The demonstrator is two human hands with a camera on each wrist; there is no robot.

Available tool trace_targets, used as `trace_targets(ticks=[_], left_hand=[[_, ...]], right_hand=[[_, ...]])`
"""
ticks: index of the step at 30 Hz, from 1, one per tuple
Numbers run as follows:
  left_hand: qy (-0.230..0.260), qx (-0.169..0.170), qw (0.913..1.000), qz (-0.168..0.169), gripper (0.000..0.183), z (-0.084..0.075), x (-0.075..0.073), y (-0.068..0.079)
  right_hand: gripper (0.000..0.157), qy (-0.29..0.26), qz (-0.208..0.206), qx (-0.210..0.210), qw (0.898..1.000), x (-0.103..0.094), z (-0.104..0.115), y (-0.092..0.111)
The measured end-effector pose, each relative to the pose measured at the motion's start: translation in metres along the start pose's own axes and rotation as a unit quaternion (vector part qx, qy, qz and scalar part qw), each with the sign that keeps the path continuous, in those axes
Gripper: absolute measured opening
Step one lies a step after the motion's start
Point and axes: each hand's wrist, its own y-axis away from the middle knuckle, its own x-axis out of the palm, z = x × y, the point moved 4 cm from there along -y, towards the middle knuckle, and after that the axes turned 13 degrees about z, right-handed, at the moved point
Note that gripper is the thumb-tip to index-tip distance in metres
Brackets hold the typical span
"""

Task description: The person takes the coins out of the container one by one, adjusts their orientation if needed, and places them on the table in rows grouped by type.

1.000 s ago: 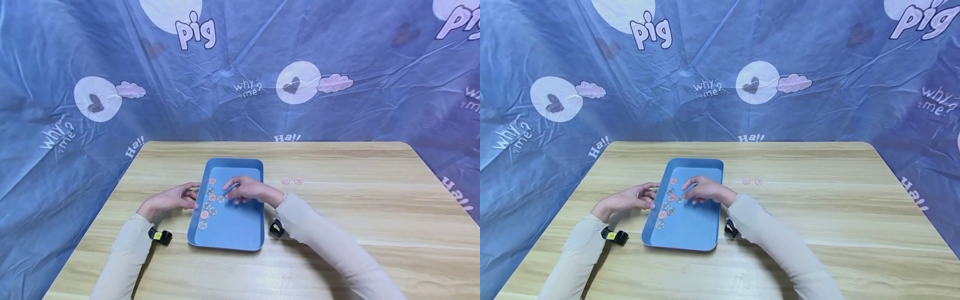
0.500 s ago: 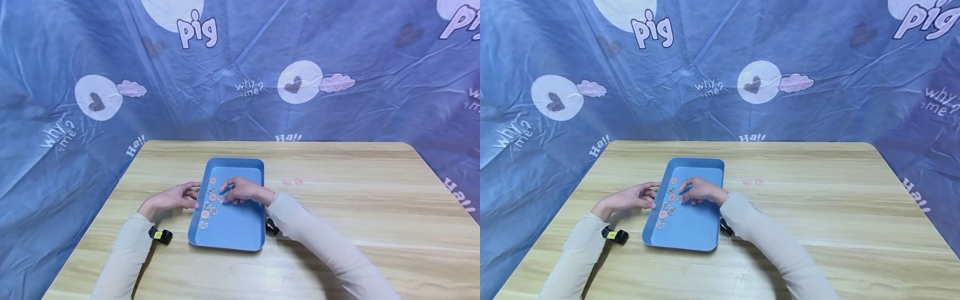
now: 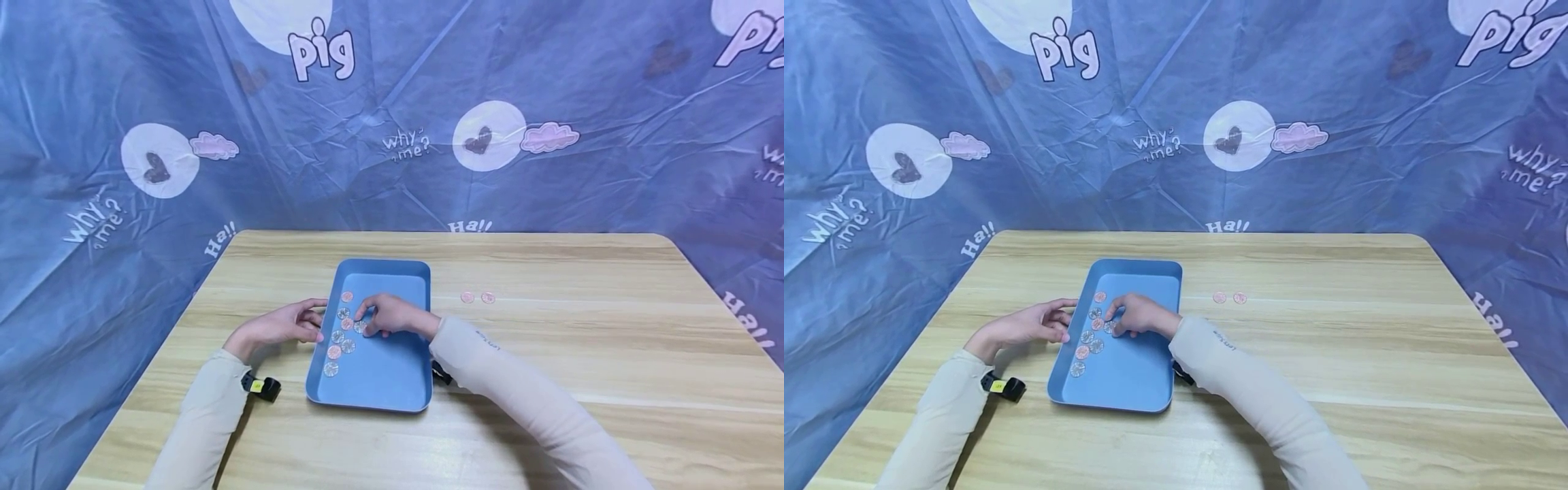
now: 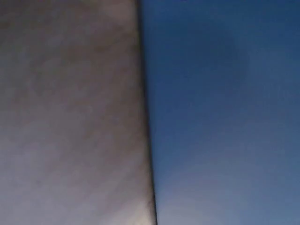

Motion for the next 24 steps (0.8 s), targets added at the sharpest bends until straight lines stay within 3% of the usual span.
trace_targets(ticks=[8, 24], left_hand=[[0.006, 0.003, 1.0000, 0.002, 0.085, 0.0012, 0.0015, 0.0014], [-0.001, -0.002, 1.0000, -0.003, 0.085, -0.0007, 0.0017, 0.0007]], right_hand=[[0.023, 0.044, -0.011, 0.010, 0.999, 0.0021, -0.0002, -0.0014], [0.014, 0.068, -0.010, 0.005, 0.998, 0.0009, 0.0018, -0.0011]])
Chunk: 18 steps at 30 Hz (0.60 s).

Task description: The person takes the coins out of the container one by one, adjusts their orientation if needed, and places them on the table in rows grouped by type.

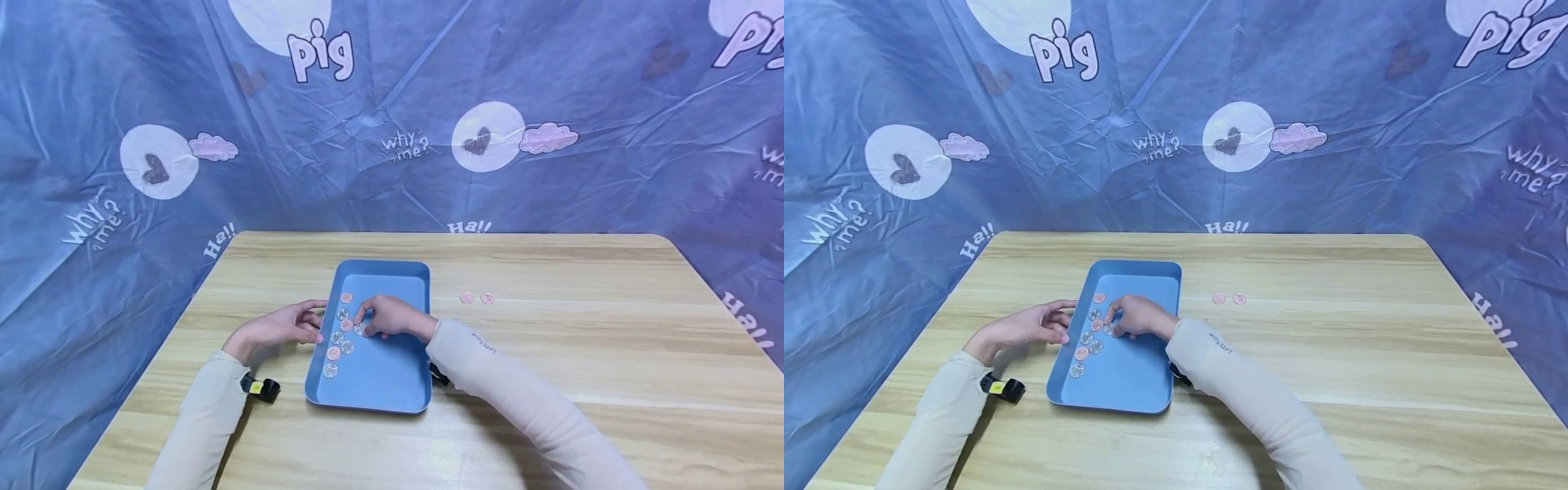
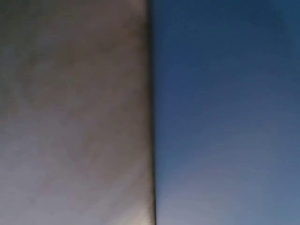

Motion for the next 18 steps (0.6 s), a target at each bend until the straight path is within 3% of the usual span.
trace_targets(ticks=[10, 18], left_hand=[[0.005, 0.000, 1.0000, -0.002, 0.086, -0.0021, 0.0016, 0.0017], [0.002, -0.005, 1.0000, -0.008, 0.085, -0.0006, 0.0012, 0.0007]], right_hand=[[0.016, -0.005, 0.023, -0.011, 1.000, 0.0003, 0.0008, 0.0025], [0.018, 0.033, 0.016, -0.031, 0.999, 0.0006, 0.0030, 0.0058]])
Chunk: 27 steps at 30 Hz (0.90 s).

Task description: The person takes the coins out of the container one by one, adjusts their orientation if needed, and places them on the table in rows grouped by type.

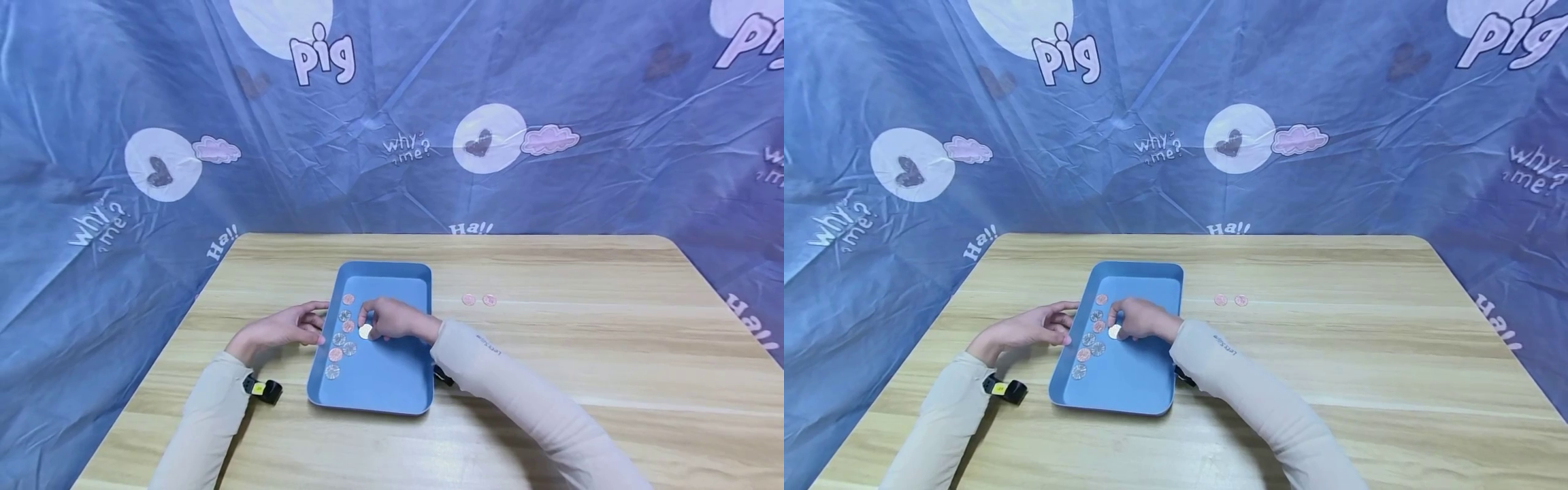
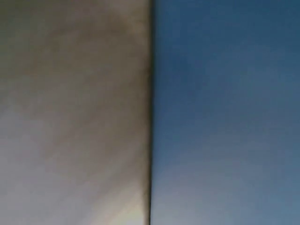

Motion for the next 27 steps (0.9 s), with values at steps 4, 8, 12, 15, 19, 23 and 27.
trace_targets(ticks=[4, 8, 12, 15, 19, 23, 27], left_hand=[[0.007, -0.002, 1.0000, -0.003, 0.086, 0.0002, -0.0003, 0.0000], [0.008, -0.005, 0.9999, -0.004, 0.086, -0.0002, 0.0003, 0.0000], [0.007, -0.007, 0.9999, -0.006, 0.085, -0.0020, 0.0012, 0.0004], [0.009, -0.010, 0.9999, -0.009, 0.085, -0.0030, 0.0016, 0.0019], [0.013, -0.009, 0.9998, -0.009, 0.085, -0.0036, 0.0017, 0.0010], [0.009, -0.009, 0.9999, -0.006, 0.085, -0.0020, 0.0015, -0.0005], [0.004, -0.008, 1.0000, -0.002, 0.086, 0.0005, 0.0011, -0.0012]], right_hand=[[0.018, 0.016, -0.010, -0.008, 1.000, 0.0001, 0.0019, 0.0018], [0.018, 0.018, -0.014, -0.011, 1.000, -0.0003, 0.0010, 0.0024], [0.017, 0.015, -0.019, -0.011, 1.000, -0.0017, -0.0011, 0.0024], [0.017, 0.012, -0.018, -0.009, 1.000, -0.0022, -0.0014, 0.0019], [0.017, 0.015, -0.018, -0.008, 1.000, -0.0033, -0.0014, 0.0033], [0.017, 0.011, -0.019, -0.014, 1.000, -0.0029, -0.0007, 0.0053], [0.018, -0.007, -0.017, -0.031, 0.999, -0.0010, -0.0004, 0.0064]])
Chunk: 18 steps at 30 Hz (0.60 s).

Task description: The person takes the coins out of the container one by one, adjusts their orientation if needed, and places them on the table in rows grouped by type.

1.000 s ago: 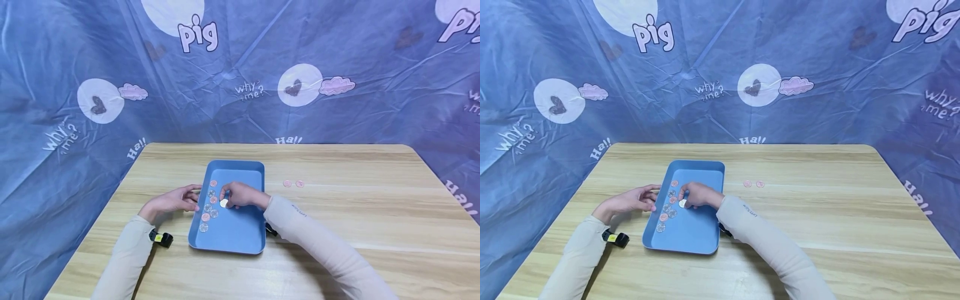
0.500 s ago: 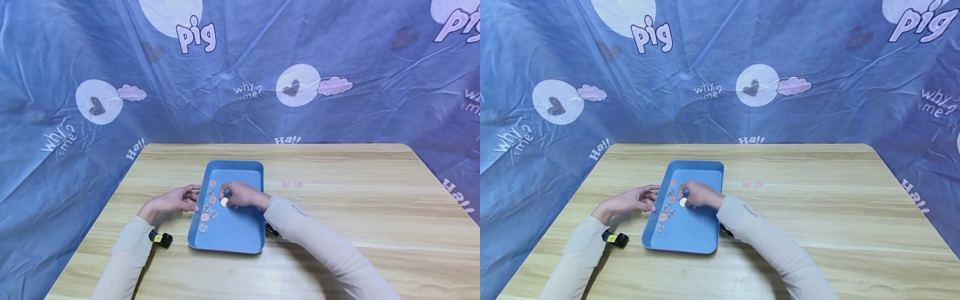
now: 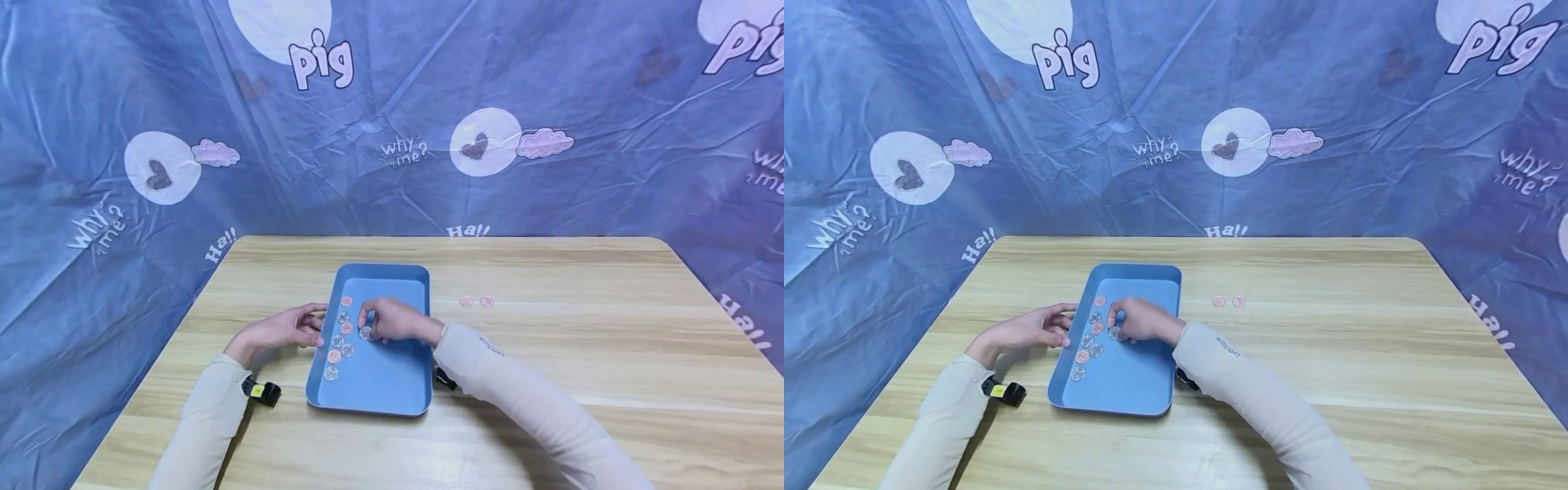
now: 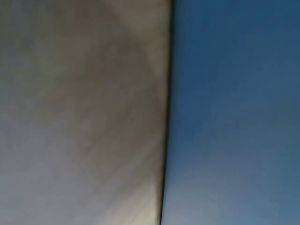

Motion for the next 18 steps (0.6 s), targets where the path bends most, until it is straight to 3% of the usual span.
trace_targets(ticks=[8, 18], left_hand=[[0.005, 0.000, 1.0000, 0.000, 0.086, 0.001, 0.000, 0.000], [0.007, 0.006, 1.0000, 0.003, 0.086, 0.001, -0.001, 0.001]], right_hand=[[0.017, -0.054, 0.005, -0.021, 0.998, 0.000, 0.000, 0.002], [0.020, -0.147, 0.011, -0.029, 0.989, -0.007, 0.006, 0.012]])
